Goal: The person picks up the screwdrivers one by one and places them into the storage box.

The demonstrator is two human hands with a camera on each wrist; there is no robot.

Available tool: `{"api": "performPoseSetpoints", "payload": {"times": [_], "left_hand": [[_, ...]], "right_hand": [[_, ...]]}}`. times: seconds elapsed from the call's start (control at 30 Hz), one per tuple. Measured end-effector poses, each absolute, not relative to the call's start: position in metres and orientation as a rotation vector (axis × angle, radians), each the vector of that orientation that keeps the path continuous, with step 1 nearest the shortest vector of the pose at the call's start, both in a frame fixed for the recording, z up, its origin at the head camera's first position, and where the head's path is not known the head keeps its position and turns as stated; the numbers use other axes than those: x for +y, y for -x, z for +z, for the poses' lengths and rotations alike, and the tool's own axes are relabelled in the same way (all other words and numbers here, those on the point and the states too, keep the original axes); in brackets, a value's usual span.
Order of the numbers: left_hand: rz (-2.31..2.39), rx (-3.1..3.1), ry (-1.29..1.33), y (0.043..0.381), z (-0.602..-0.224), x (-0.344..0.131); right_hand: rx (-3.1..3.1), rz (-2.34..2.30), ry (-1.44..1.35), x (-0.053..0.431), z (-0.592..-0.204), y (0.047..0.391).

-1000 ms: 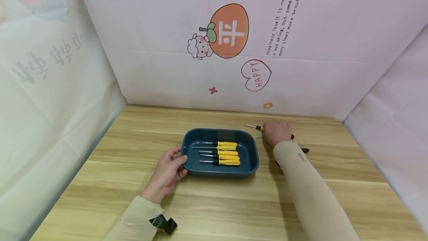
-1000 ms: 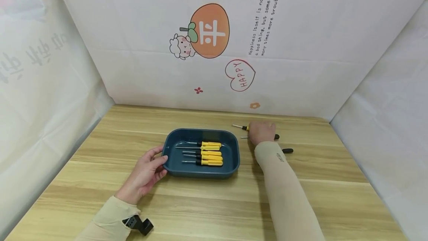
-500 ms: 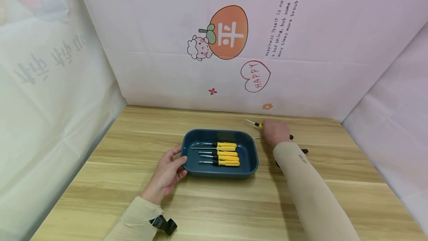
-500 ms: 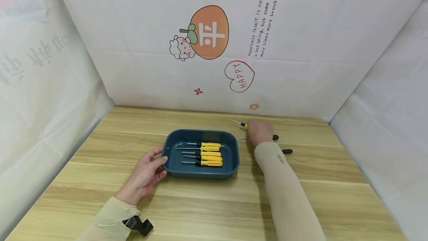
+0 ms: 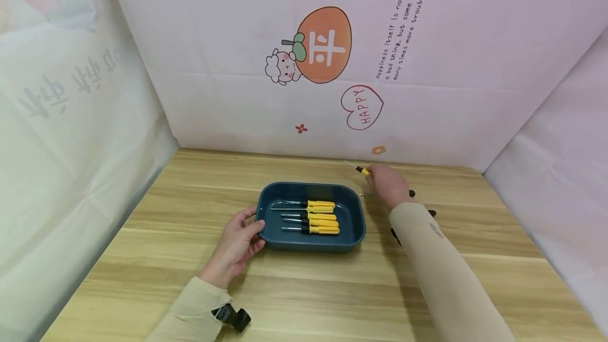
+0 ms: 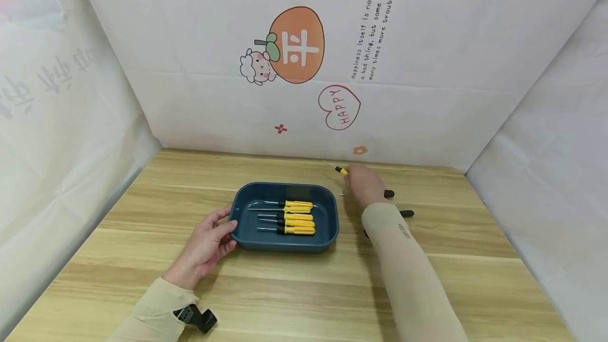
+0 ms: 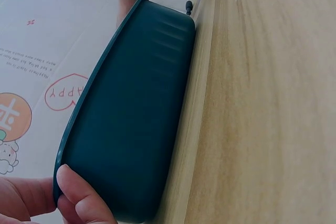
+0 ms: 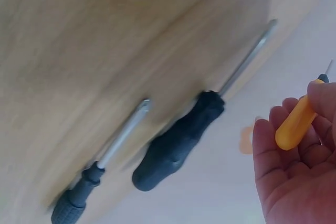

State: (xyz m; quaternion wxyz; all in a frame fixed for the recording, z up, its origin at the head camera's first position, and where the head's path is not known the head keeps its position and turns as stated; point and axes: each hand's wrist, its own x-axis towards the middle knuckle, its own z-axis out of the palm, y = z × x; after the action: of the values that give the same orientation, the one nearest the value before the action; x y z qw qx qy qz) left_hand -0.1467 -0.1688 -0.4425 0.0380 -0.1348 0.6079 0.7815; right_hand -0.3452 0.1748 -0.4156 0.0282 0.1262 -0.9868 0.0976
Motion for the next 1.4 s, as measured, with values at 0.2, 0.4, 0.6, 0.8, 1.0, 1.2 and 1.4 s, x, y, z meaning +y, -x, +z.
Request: {"api": "performPoseSetpoints", "payload": {"times": [0.2, 0.4, 0.6, 0.8, 1.0, 1.2, 1.4], "left_hand": [[2.395, 1.867, 0.417, 0.147, -0.442, -0.168], [2.400, 1.862, 0.414, 0.147, -0.442, -0.168], [2.402, 1.858, 0.406, 0.147, -0.442, -0.168], [2.402, 1.860, 0.408, 0.147, -0.442, -0.168], [2.403, 1.865, 0.415, 0.146, -0.442, -0.168], [2.406, 1.857, 0.412, 0.146, -0.442, -0.168], [2.407, 1.853, 0.408, 0.146, -0.443, -0.168]], "right_hand": [[-2.973, 0.364, -0.432, 0.169, -0.405, 0.334], [-2.932, 0.422, -0.464, 0.163, -0.393, 0.322], [-2.866, 0.464, -0.514, 0.154, -0.383, 0.308], [-2.821, 0.498, -0.548, 0.144, -0.374, 0.294], [-2.792, 0.518, -0.577, 0.137, -0.371, 0.282], [-2.776, 0.516, -0.612, 0.133, -0.373, 0.277], [-2.773, 0.509, -0.640, 0.129, -0.373, 0.272]]}}
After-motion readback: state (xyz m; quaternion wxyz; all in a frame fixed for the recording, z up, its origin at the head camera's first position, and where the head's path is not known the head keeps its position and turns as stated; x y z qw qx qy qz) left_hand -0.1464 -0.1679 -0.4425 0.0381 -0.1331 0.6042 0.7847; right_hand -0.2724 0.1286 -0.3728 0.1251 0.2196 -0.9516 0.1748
